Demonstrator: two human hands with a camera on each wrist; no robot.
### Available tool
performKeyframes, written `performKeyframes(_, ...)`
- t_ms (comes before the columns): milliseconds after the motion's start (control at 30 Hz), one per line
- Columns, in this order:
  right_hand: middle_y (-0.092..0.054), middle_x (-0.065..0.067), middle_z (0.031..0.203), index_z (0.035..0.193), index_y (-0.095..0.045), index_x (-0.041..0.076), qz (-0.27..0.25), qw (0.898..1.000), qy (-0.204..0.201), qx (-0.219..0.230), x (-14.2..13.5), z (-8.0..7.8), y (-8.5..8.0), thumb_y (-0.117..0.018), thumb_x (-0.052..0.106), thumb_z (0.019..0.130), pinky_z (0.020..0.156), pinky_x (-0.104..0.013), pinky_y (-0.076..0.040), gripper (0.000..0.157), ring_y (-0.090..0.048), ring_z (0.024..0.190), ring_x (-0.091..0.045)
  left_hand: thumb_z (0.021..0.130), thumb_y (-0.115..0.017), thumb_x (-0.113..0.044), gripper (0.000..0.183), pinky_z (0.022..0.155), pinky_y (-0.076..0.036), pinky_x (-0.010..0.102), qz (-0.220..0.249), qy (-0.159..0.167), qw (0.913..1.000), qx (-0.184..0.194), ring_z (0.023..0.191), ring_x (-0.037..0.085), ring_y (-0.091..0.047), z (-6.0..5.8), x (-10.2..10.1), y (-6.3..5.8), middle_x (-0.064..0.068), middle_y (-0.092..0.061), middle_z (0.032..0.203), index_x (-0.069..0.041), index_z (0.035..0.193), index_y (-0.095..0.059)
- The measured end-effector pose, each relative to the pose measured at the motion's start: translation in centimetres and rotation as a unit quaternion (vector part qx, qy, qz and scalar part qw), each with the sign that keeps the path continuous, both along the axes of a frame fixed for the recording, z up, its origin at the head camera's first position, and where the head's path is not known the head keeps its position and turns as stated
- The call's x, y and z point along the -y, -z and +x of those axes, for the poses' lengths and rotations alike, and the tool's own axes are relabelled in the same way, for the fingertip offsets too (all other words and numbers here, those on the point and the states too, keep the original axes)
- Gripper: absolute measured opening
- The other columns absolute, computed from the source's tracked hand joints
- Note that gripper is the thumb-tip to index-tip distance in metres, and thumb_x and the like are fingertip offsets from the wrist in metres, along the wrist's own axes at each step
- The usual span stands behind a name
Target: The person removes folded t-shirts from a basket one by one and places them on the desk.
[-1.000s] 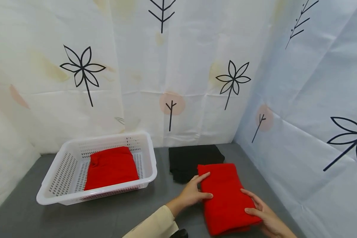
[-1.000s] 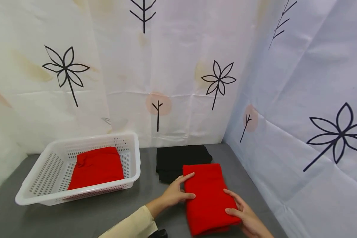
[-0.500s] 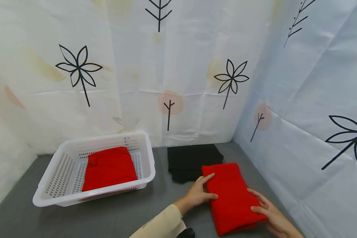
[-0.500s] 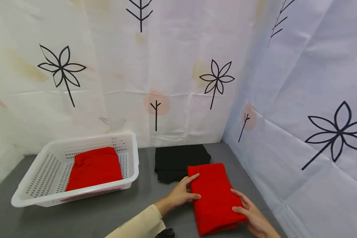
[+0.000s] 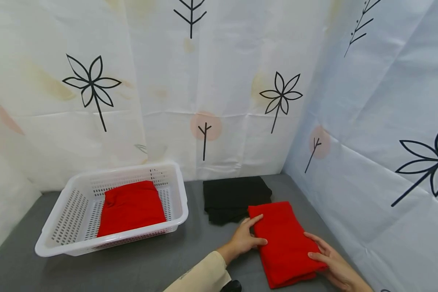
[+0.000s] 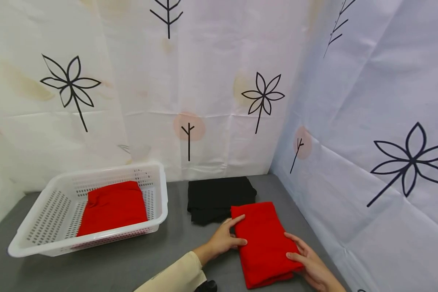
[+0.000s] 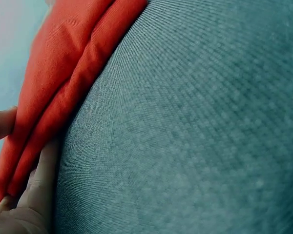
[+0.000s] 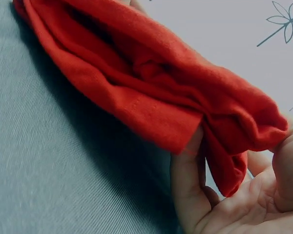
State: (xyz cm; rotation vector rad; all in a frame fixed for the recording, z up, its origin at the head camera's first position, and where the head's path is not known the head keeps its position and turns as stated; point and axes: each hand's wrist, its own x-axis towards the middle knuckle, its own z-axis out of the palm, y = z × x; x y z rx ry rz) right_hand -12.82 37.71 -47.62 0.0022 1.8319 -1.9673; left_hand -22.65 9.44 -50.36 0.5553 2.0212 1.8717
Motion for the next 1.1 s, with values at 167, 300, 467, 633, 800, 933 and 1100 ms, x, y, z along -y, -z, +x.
performKeyframes(167, 0.013, -0.015, 0.158, 0.141, -0.043, 0.043, 0.064, 0.997, 0.034, 0.003, 0.0, 0.1, 0.4, -0.049, 0.016, 0.103, 0.095, -0.032, -0.048, 0.047, -0.038, 0.124, -0.012, 0.078, -0.079, 0.002, 0.071, 0.056, -0.056, 0.026, 0.000, -0.004, 1.0000, 0.008, 0.060, 0.008, -0.057, 0.2, 0.0, 0.1, 0.009, -0.046, 0.129, -0.010, 0.143, -0.052)
performKeyframes(300, 0.006, -0.028, 0.160, 0.154, -0.033, 0.015, 0.110, 0.992, 0.063, 0.003, 0.1, 0.3, 0.5, -0.054, 0.017, 0.101, 0.097, -0.041, -0.049, 0.057, -0.013, 0.140, -0.044, 0.078, -0.080, 0.000, 0.068, 0.056, -0.056, 0.027, -0.008, -0.017, 0.9998, 0.004, 0.060, 0.008, -0.060, 0.5, 0.0, 0.0, 0.011, -0.047, 0.126, -0.008, 0.140, -0.054)
performKeyframes(467, -0.008, -0.036, 0.157, 0.151, -0.026, -0.005, 0.193, 0.978, 0.080, -0.015, 0.4, 0.6, 0.2, -0.060, 0.019, 0.098, 0.096, -0.044, -0.052, 0.067, -0.012, 0.141, -0.054, 0.077, -0.081, -0.001, 0.063, 0.055, -0.057, 0.028, -0.016, -0.040, 0.9990, -0.008, 0.059, 0.011, -0.063, 0.7, 0.1, 0.0, 0.012, -0.051, 0.121, -0.007, 0.135, -0.059)
performKeyframes(633, -0.027, -0.036, 0.152, 0.147, -0.033, -0.009, 0.288, 0.953, 0.081, -0.043, 0.9, 0.6, -0.5, -0.063, 0.023, 0.096, 0.096, -0.052, -0.051, 0.067, -0.029, 0.136, -0.055, 0.077, -0.081, -0.001, 0.055, 0.054, -0.057, 0.028, -0.019, -0.059, 0.9979, -0.018, 0.063, 0.018, -0.067, 1.0, 0.7, 0.1, 0.012, -0.055, 0.119, -0.008, 0.128, -0.064)
performKeyframes(800, -0.048, -0.033, 0.139, 0.137, -0.048, -0.009, 0.399, 0.907, 0.082, -0.108, 1.3, 0.5, -1.2, -0.072, 0.020, 0.089, 0.087, -0.043, -0.055, 0.061, -0.052, 0.121, -0.048, 0.078, -0.077, 0.002, 0.050, 0.050, -0.057, 0.030, -0.003, -0.054, 0.9984, -0.017, 0.054, 0.025, -0.067, 1.2, 2.0, 0.2, 0.014, -0.058, 0.120, -0.007, 0.125, -0.065)
performKeyframes(933, -0.056, -0.034, 0.128, 0.132, -0.053, -0.009, 0.447, 0.880, 0.088, -0.133, 2.0, 0.1, -2.0, -0.076, 0.018, 0.085, 0.083, -0.040, -0.056, 0.059, -0.062, 0.106, -0.040, 0.081, -0.072, 0.003, 0.042, 0.051, -0.057, 0.031, 0.016, -0.060, 0.9980, -0.010, 0.062, 0.025, -0.069, 1.2, 3.3, 0.2, 0.017, -0.062, 0.119, -0.004, 0.122, -0.065)
performKeyframes(1100, -0.056, -0.035, 0.125, 0.133, -0.052, -0.007, 0.471, 0.867, 0.091, -0.133, 3.7, -0.8, -3.3, -0.076, 0.025, 0.085, 0.089, -0.052, -0.053, 0.062, -0.060, 0.107, -0.043, 0.089, -0.067, -0.002, 0.027, 0.053, -0.058, 0.034, 0.038, -0.074, 0.9965, 0.000, 0.074, 0.024, -0.071, 1.2, 5.2, -0.6, 0.017, -0.067, 0.106, -0.001, 0.115, -0.066)
